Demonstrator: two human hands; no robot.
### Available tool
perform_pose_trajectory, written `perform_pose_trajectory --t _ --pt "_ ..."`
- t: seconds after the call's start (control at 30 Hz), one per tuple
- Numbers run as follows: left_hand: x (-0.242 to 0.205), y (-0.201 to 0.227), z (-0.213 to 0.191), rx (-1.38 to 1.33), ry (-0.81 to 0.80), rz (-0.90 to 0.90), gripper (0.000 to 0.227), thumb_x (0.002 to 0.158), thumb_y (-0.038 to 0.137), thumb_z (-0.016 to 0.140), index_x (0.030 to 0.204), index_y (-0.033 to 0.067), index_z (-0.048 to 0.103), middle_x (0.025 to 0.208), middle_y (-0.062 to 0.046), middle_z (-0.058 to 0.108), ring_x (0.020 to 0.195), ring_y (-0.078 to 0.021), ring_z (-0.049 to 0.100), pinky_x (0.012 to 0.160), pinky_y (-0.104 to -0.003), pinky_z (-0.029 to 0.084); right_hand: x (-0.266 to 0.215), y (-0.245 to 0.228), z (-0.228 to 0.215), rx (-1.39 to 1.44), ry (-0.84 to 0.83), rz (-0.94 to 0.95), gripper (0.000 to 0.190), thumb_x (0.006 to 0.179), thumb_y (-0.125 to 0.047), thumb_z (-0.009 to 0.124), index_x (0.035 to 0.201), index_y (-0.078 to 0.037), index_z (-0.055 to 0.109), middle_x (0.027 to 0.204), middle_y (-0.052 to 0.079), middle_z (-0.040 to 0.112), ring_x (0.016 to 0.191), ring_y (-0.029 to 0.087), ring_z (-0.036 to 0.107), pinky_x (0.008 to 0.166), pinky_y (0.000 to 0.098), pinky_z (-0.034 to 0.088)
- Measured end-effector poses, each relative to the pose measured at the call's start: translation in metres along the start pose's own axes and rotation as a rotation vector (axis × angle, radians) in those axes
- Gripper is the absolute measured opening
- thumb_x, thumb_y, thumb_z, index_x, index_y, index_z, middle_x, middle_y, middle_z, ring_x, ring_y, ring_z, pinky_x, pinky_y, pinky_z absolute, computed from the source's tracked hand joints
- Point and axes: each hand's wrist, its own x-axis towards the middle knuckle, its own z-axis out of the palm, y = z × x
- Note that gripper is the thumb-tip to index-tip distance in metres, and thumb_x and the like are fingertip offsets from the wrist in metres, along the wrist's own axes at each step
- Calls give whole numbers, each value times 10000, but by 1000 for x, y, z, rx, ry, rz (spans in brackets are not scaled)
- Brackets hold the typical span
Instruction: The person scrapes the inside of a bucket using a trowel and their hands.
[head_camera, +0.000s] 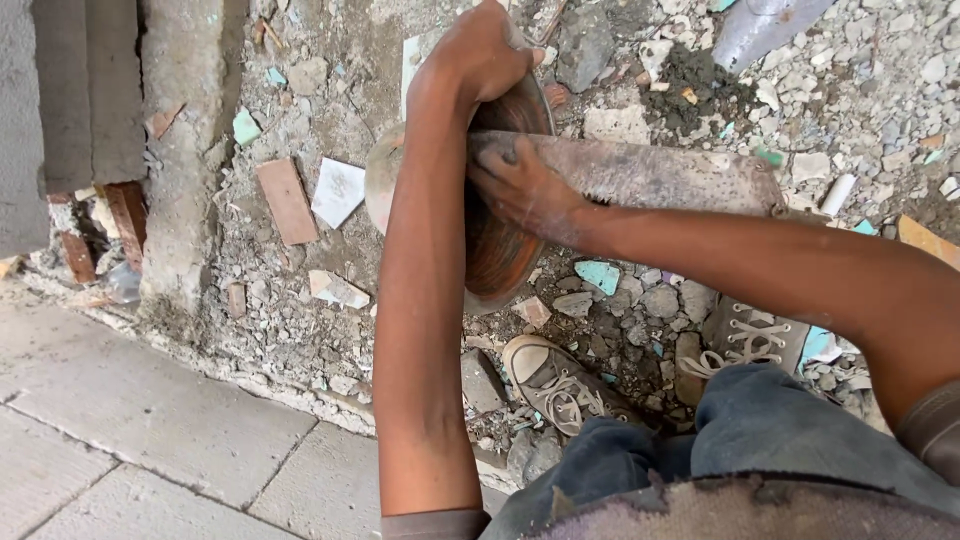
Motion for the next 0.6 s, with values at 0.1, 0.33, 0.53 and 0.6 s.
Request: perform_pose_trajectory --t 0.1,0.33,0.53,0.6 --pt "-4 7 -6 14 -171 -168 473 919 337 757 1039 -116 689 1094 -291 729 1034 -363 759 943 -461 564 -1 2 -10 16 -13 5 260 931 -357 677 1166 -305 775 1424 78 481 1274 351 381 843 490 446" --pt "-14 7 -1 -28 -2 -49 528 880 334 772 1227 -27 603 1139 -283 681 1059 -431 672 895 -474 544 -2 0 0 113 -166 -11 446 857 -264 718 1288 -358 653 1627 144 230 1382 431 277 872 550 491" --pt "-16 0 4 5 -35 -96 512 912 383 763 1233 8 630 1165 -266 685 1093 -423 669 912 -472 537 2 -20 13 635 -312 10 339 978 -224 609 1310 -226 676 1676 133 198 1439 408 345 1046 560 468" --pt "-14 1 3 -2 13 -31 508 888 347 785 1203 -18 627 1125 -282 686 1072 -442 656 887 -479 529 -4 -23 18 712 -277 17 293 988 -161 592 1251 -179 721 1680 125 237 1428 374 416 1048 504 497"
